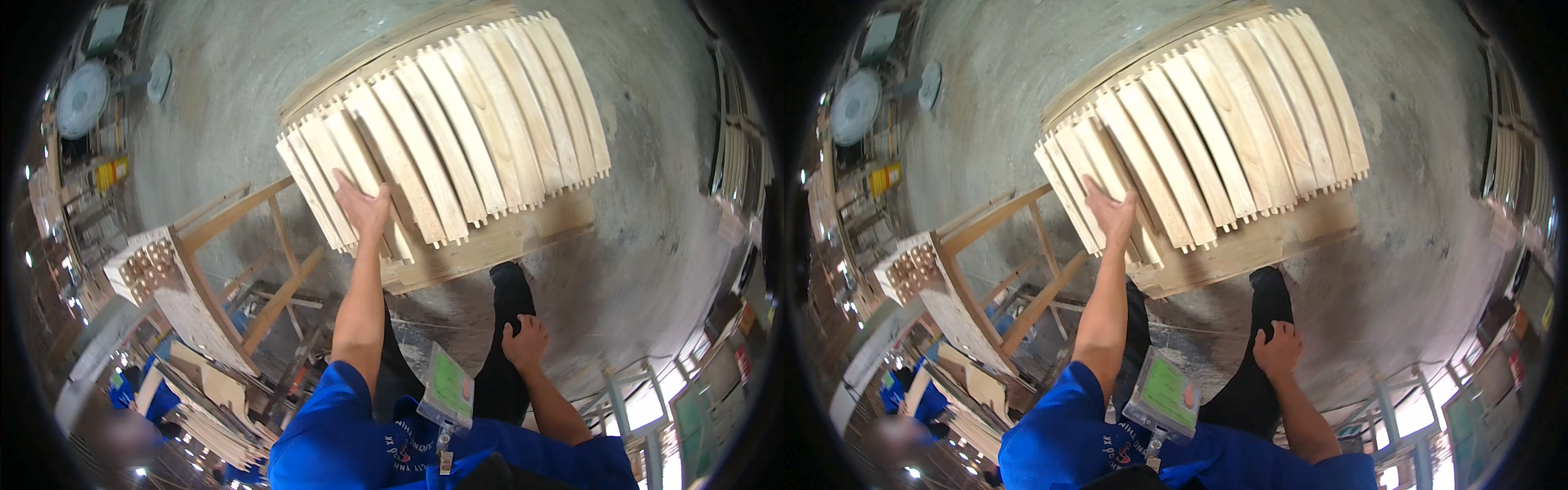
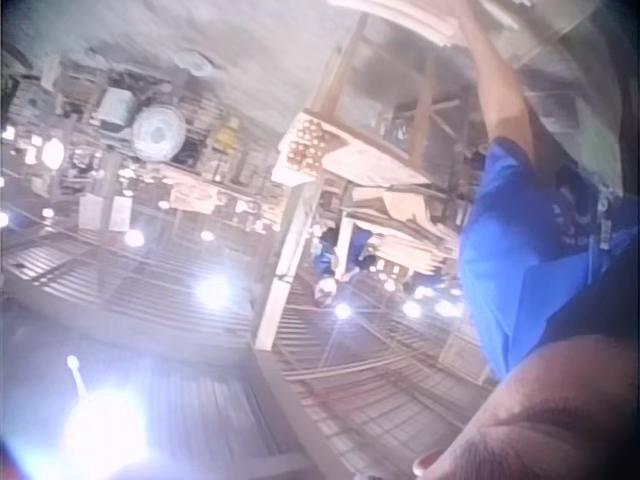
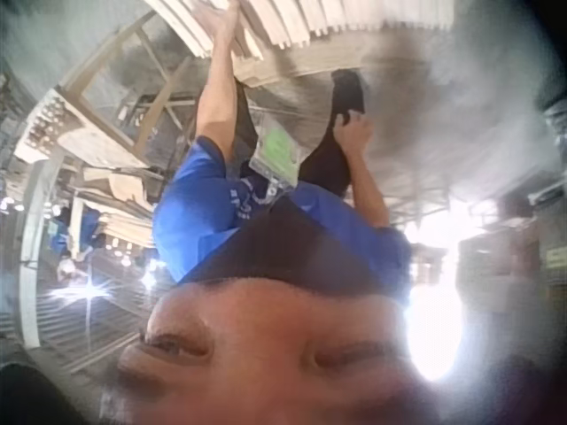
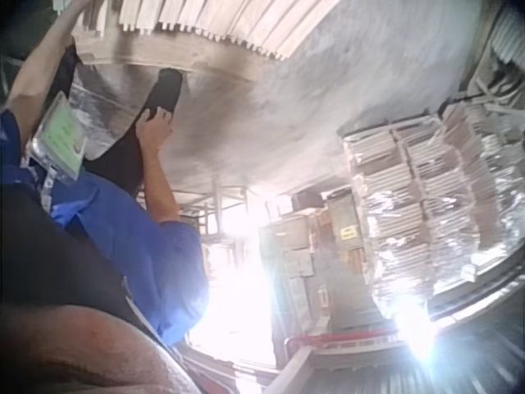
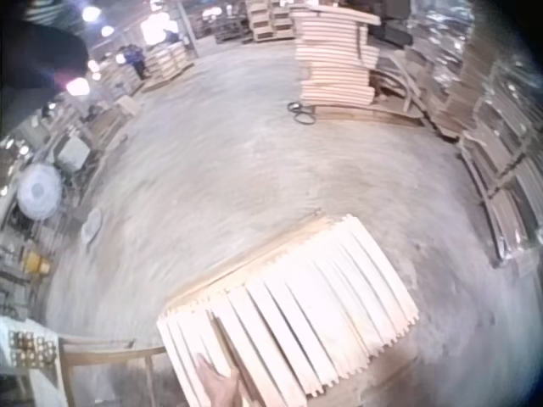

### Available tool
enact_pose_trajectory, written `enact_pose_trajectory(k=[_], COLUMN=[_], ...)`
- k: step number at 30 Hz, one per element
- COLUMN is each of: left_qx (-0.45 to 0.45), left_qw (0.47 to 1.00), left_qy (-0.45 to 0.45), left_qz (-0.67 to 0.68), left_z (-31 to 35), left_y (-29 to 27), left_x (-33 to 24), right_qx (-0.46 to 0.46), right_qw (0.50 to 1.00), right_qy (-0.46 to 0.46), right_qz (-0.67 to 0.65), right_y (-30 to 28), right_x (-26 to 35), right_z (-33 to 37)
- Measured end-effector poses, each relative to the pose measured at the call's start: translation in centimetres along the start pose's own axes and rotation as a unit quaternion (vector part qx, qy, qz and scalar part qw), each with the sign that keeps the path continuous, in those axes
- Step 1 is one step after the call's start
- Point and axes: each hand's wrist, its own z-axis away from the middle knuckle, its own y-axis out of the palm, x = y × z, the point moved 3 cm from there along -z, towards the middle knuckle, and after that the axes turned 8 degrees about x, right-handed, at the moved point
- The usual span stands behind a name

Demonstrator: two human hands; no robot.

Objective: The person picks up small, light-colored wooden slats with pegs from a table and stacks them in neat piles on a wooden board on the floor. The person repeatedly gathers handfuls of the slats, aligns them, and places them onto the growing stack.

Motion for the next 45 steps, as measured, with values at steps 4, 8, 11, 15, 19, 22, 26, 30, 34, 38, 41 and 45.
enact_pose_trajectory(k=[4,8,11,15,19,22,26,30,34,38,41,45], left_qx=[-0.008,-0.045,0.003,0.086,0.072,-0.006,-0.005,-0.028,-0.001,-0.085,-0.051,-0.058], left_qw=[0.999,0.995,0.996,0.991,0.995,0.996,0.985,0.986,0.998,0.989,0.994,0.993], left_qy=[0.009,0.049,0.054,0.01,0.033,0.072,0.088,0.089,-0.004,0.031,0.024,0.097], left_qz=[-0.034,-0.068,-0.076,-0.103,-0.068,-0.053,-0.151,-0.135,-0.059,-0.114,-0.098,-0.04], left_z=[-3.1,-4.1,-4.3,-5.1,-4.9,-1.7,1.6,1.5,1.4,-1.2,-3.8,-4.9], left_y=[2.4,3.2,2.7,1.4,-0.5,0.9,4.0,3.1,0.7,-1.9,-0.4,2.4], left_x=[0.6,0.5,0.6,-0.1,-1.9,-5.3,-9.8,-10.3,-7.2,-2.7,-0.1,1.2], right_qx=[-0.009,0.012,0.016,0.032,0.045,0.047,0.054,0.044,0.049,0.059,0.069,0.056], right_qw=[0.999,0.998,0.996,0.996,0.996,0.996,0.994,0.995,0.996,0.994,0.993,0.994], right_qy=[-0.008,0.013,0.022,0.025,0.037,0.034,0.048,0.034,0.038,0.046,0.044,0.047], right_qz=[0.043,0.061,0.085,0.073,0.074,0.065,0.08,0.08,0.059,0.081,0.087,0.076], right_y=[0.3,0.8,1.1,1.1,0.9,0.6,0.5,0.3,0.1,0.2,0.2,0.1], right_x=[0.9,1.2,1.7,2.2,2.3,2.2,2.0,1.7,1.4,1.3,1.4,1.7], right_z=[-0.2,-0.3,-0.4,-0.5,-0.5,-0.5,-0.6,-0.6,-0.7,-0.9,-1.1,-1.0])
